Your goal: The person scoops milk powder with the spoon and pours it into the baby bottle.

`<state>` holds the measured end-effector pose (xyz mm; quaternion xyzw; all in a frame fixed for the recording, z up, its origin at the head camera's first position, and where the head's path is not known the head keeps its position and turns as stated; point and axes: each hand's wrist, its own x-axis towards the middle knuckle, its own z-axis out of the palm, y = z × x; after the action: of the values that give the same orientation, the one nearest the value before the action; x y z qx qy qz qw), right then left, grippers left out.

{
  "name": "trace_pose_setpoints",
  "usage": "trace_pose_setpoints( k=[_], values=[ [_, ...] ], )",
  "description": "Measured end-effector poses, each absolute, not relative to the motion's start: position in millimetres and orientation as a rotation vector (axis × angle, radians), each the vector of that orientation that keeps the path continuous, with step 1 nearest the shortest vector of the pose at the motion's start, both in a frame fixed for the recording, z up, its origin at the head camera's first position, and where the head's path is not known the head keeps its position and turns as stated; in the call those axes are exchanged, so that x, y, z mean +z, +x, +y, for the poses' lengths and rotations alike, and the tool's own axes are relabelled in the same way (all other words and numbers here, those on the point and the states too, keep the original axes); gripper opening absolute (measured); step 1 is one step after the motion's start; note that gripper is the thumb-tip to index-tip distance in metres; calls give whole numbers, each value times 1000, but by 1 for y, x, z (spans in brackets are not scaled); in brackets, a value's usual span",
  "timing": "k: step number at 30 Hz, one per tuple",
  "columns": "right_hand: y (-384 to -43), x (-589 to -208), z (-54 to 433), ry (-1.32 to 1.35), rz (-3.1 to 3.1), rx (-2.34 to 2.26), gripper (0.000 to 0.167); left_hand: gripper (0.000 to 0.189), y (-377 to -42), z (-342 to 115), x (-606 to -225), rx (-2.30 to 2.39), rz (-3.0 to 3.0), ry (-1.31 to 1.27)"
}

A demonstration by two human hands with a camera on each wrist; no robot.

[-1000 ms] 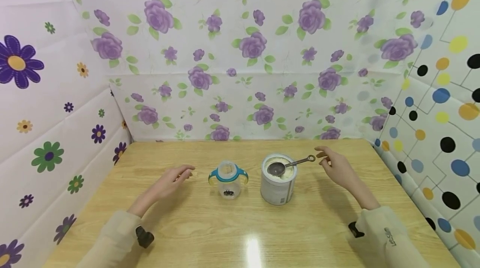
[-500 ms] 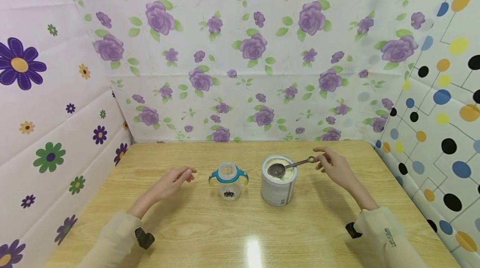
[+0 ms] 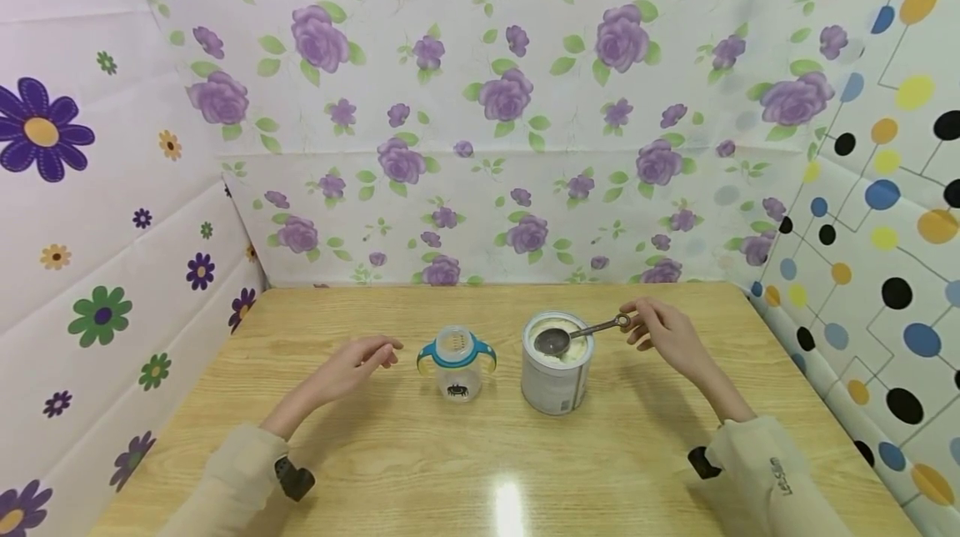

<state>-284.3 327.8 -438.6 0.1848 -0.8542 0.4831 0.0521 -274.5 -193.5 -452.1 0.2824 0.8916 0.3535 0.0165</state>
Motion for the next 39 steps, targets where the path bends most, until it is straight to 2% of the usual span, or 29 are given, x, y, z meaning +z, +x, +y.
trace_pose_setpoints(
  k=[23, 28, 39],
  values=[
    [-286, -436, 315, 469, -2600, 1436, 28, 50, -287, -170, -458, 1284, 2608, 824],
    [-287, -435, 313, 439, -2552, 1506, 24, 44, -288, -165, -459, 1290, 2613, 815],
    [-281, -424, 297, 358, -2416, 1731, 39, 33, -290, -159, -464, 1365, 2565, 822]
  ],
)
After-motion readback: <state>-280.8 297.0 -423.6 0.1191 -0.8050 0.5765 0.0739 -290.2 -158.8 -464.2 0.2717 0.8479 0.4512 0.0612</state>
